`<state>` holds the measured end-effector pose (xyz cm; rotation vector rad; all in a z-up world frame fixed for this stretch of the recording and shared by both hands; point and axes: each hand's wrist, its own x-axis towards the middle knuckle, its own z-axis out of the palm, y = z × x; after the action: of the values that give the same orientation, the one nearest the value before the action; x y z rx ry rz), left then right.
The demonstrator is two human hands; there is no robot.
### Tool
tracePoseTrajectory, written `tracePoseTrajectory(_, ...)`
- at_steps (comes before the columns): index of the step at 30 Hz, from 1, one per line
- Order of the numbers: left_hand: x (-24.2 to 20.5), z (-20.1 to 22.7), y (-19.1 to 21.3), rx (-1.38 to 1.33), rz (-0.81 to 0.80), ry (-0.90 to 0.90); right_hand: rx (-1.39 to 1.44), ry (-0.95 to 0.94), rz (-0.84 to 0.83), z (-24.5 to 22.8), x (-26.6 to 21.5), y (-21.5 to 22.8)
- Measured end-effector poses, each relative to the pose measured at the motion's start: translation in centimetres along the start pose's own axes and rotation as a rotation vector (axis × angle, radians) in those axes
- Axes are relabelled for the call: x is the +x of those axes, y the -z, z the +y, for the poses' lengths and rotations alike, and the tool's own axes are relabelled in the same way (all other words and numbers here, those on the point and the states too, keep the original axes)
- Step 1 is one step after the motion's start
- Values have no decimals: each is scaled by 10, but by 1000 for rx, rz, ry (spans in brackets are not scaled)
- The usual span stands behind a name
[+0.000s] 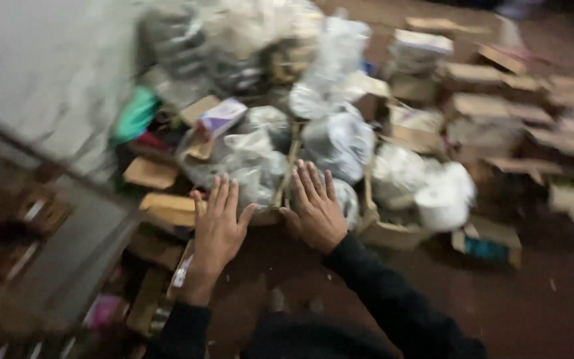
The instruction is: The person organizes cardboard boxes in a cluttered storage room. They pick up boxes from the floor, open them to reveal spools of thread, and place them onto a metal shelf. The person also retrieves boxes from the shelf and places them back on the floor.
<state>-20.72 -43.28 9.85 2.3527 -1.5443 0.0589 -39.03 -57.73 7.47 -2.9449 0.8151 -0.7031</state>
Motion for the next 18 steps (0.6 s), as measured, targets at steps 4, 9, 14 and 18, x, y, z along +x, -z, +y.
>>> tracePoseTrajectory(4,37,37,-10,-69,-88,-255,-132,-258,22,19,-35,37)
tracePoseTrajectory(9,63,76,-28,-77,-146,-547,-268,-521,10,32,-88,67)
tracePoseTrajectory(14,74,131,-32,-140,-151,-768,-381,-748,30,35,-130,114)
tracePoseTrajectory(18,73,177,-35,-193,-175,-920,-517,-877,4,31,-159,143)
